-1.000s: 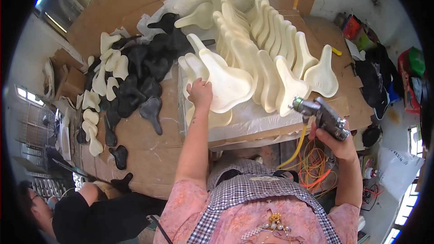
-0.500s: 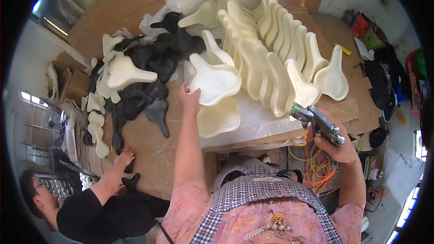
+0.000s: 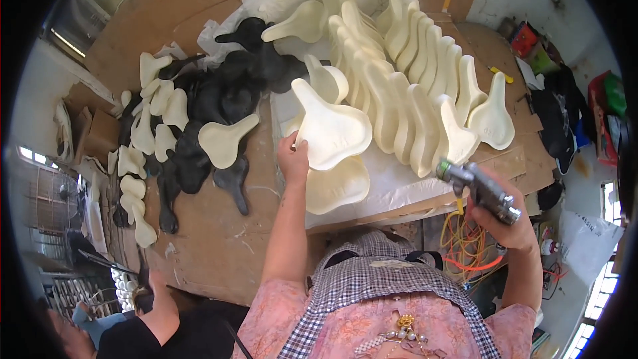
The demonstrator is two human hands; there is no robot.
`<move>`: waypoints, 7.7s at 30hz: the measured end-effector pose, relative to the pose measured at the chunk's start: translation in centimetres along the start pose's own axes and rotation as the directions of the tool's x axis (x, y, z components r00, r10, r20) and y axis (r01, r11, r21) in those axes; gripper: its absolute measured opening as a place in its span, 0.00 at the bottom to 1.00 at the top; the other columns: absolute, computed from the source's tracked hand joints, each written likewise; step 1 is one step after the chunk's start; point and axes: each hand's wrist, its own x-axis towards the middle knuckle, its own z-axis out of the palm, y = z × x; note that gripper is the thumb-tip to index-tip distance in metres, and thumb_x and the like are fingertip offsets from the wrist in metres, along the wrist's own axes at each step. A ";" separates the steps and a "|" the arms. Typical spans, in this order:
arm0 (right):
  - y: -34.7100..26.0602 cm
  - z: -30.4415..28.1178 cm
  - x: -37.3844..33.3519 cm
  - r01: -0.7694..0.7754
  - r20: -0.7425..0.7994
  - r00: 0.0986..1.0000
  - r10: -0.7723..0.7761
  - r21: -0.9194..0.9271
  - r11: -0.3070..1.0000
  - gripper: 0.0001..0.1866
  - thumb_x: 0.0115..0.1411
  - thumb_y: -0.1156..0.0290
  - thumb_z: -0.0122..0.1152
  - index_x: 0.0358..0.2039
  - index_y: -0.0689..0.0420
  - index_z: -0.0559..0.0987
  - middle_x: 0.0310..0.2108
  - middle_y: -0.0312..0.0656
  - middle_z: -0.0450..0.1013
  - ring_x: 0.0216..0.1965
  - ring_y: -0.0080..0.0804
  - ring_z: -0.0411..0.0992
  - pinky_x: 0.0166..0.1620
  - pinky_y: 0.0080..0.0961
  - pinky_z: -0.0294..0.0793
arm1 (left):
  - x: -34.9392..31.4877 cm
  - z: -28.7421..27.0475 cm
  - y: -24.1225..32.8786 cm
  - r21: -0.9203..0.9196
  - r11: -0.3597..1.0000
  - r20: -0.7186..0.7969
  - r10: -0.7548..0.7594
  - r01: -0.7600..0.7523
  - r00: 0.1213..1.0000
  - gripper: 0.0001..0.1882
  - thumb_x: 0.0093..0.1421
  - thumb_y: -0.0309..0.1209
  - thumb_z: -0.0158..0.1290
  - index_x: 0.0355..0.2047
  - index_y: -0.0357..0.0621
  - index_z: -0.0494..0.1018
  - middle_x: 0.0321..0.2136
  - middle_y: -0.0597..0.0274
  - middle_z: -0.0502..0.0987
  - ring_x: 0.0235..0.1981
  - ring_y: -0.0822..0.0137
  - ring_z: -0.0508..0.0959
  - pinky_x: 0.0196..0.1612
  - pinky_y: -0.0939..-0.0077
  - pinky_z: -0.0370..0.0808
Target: Organizing and preparing foam bicycle seat cushions on a workbench in a factory setting.
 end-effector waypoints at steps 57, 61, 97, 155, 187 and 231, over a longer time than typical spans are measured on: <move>2.6 7.4 0.7 0.037 -0.119 0.991 -0.052 -0.126 0.991 0.31 0.49 0.79 0.60 0.56 0.58 0.65 0.34 0.37 0.72 0.36 0.24 0.70 0.40 0.21 0.69 | 17.7 -4.9 -10.4 -0.220 0.834 0.377 -0.406 0.507 0.832 0.21 0.55 0.44 0.53 0.43 0.42 0.70 0.36 0.63 0.74 0.40 0.67 0.73 0.38 0.70 0.72; 2.9 7.8 2.1 0.005 -0.060 0.998 -0.013 -0.133 0.991 0.31 0.49 0.79 0.61 0.56 0.58 0.65 0.33 0.37 0.72 0.35 0.23 0.70 0.38 0.21 0.70 | 11.8 -2.8 -14.0 0.317 0.745 0.494 -0.658 0.587 0.568 0.21 0.50 0.37 0.58 0.45 0.45 0.71 0.33 0.66 0.76 0.32 0.68 0.76 0.35 0.71 0.75; 2.5 0.1 -6.1 0.043 -0.045 0.998 -0.039 0.102 0.994 0.32 0.51 0.78 0.60 0.58 0.60 0.61 0.36 0.38 0.71 0.37 0.24 0.69 0.43 0.22 0.69 | 7.4 -8.3 -0.7 -0.491 0.859 -0.302 -0.014 -0.143 0.953 0.12 0.59 0.35 0.52 0.32 0.40 0.65 0.30 0.65 0.68 0.31 0.73 0.68 0.35 0.73 0.69; 6.4 8.4 18.0 -0.314 0.042 0.944 0.329 -0.204 0.927 0.29 0.52 0.76 0.63 0.55 0.56 0.65 0.33 0.38 0.73 0.35 0.23 0.72 0.40 0.22 0.72 | 30.3 16.3 -8.2 0.418 0.622 0.550 0.408 -0.663 0.729 0.36 0.36 0.39 0.65 0.48 0.43 0.69 0.48 0.52 0.70 0.53 0.55 0.67 0.54 0.60 0.63; 3.0 5.8 16.7 -0.003 -0.038 0.999 0.001 -0.063 0.998 0.30 0.49 0.82 0.60 0.55 0.59 0.66 0.31 0.37 0.73 0.32 0.22 0.70 0.37 0.21 0.70 | 30.2 2.6 0.9 0.368 0.874 0.211 0.253 -0.316 0.944 0.19 0.58 0.40 0.48 0.38 0.34 0.69 0.34 0.37 0.74 0.38 0.40 0.73 0.40 0.54 0.69; 3.7 -5.4 -19.8 -0.047 -0.321 0.945 0.056 0.033 0.998 0.31 0.53 0.69 0.62 0.55 0.65 0.63 0.32 0.37 0.71 0.32 0.21 0.69 0.35 0.18 0.69 | -2.0 -3.6 -1.2 -0.246 0.969 -0.078 -0.024 0.004 0.997 0.17 0.60 0.24 0.45 0.50 0.41 0.62 0.38 0.59 0.70 0.33 0.71 0.69 0.35 0.77 0.71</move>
